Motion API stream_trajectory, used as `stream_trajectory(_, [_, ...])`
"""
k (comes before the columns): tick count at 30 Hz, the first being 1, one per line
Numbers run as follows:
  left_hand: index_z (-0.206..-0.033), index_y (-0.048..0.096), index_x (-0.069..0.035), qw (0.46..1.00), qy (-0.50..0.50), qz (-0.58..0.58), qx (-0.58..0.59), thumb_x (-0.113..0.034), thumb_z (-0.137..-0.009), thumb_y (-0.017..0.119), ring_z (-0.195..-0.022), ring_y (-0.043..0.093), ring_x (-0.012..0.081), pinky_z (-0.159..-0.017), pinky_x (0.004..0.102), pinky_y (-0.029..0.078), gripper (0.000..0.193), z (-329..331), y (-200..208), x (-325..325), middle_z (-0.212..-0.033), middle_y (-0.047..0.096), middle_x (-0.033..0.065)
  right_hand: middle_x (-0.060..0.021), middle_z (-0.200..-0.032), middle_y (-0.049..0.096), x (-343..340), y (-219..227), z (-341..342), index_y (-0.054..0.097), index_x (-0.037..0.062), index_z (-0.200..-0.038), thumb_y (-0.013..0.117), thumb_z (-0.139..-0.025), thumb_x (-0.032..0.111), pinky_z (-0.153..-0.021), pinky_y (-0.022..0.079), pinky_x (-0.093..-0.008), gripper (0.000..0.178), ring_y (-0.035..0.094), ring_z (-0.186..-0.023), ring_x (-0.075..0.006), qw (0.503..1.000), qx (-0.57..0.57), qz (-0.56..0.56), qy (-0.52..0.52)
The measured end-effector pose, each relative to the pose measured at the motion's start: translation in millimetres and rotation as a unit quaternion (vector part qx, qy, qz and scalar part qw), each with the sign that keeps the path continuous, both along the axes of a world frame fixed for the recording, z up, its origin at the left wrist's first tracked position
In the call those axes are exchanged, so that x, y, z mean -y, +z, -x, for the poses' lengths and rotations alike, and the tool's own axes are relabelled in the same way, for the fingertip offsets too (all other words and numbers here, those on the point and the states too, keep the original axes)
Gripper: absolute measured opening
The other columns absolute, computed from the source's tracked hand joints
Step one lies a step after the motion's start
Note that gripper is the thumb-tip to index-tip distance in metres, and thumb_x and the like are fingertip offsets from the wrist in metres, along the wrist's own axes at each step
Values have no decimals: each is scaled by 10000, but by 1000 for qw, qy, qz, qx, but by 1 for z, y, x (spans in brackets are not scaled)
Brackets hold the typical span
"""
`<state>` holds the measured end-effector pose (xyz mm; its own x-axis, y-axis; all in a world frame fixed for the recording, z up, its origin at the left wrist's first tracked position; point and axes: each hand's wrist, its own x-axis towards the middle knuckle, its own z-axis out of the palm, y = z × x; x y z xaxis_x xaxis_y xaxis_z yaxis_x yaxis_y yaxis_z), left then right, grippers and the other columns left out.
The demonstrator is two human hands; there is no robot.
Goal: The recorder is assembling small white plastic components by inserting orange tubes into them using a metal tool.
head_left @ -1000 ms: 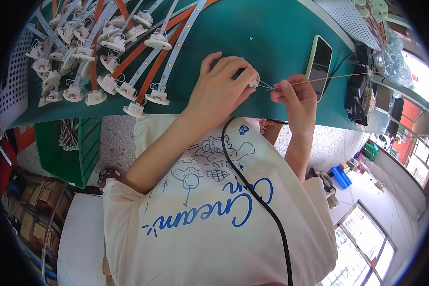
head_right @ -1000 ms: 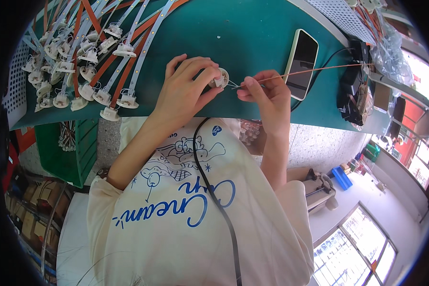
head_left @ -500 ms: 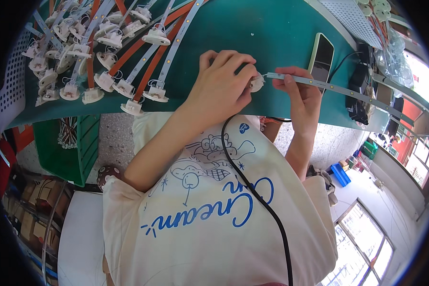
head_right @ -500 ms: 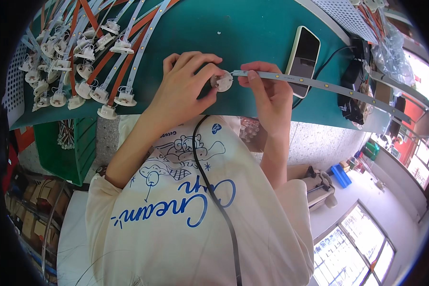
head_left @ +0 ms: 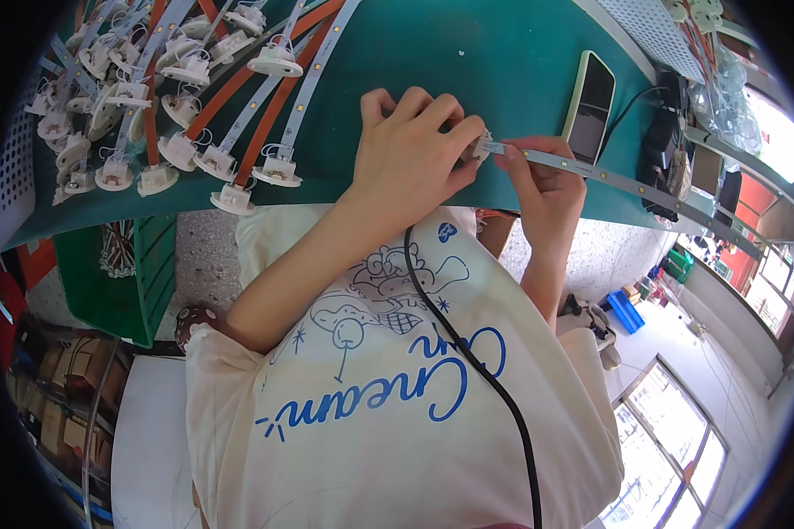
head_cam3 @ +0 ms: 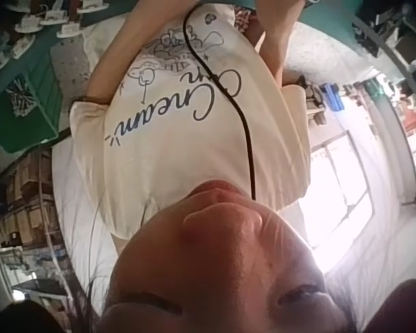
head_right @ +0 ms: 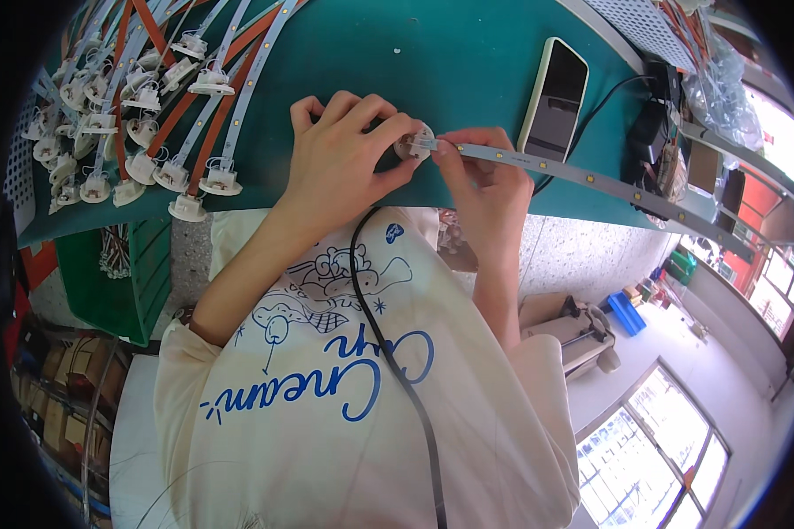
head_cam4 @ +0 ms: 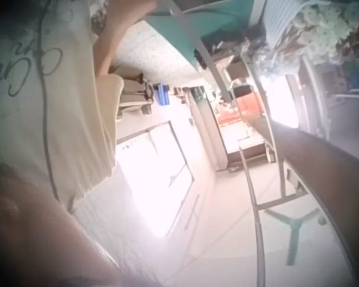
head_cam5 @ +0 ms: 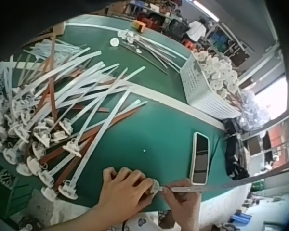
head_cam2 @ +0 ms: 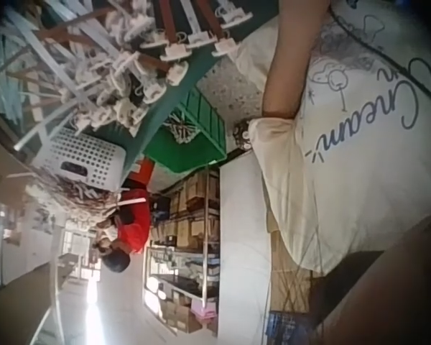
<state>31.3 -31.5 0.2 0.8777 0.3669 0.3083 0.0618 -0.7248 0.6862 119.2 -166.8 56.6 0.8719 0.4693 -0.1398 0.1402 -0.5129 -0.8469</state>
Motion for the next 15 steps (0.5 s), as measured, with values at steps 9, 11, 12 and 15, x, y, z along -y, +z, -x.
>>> stream_trajectory(9, [-942, 670, -220, 1000, 9, -4, -4, -300, -729, 754, -875, 525, 160, -823, 437, 295, 242, -1, 0, 2, -912, 577, -77, -113, -838, 708, -1, -1, 3, 623, -37, -944, 672, -870, 27, -706, 546, -213, 109, 707, -825, -146, 999, 29, 20, -24])
stream_trajectory(11, [-936, 666, -221, 1000, 10, -4, -6, -301, -728, 755, -877, 525, 162, -825, 437, 296, 240, -1, -1, 3, -914, 577, -75, -120, -835, 708, 0, 1, 5, 620, -43, -954, 666, -875, 26, -707, 547, -213, 115, 707, -821, -147, 998, 15, 39, -39])
stream_trajectory(12, [-937, 664, -222, 1000, 12, -6, -2, -303, -728, 755, -879, 524, 162, -826, 437, 297, 242, -2, -1, 3, -913, 575, -75, -121, -836, 708, 0, 2, 5, 618, -44, -957, 664, -878, 27, -707, 548, -214, 115, 708, -818, -148, 999, 18, 32, -32])
stream_trajectory(15, [-939, 659, -224, 1000, 10, -9, -1, -307, -728, 756, -886, 522, 163, -828, 436, 298, 247, -2, -2, 3, -913, 570, -73, -124, -838, 708, 0, 3, 8, 616, -45, -962, 658, -885, 28, -709, 550, -219, 115, 708, -813, -152, 999, 24, 19, -32])
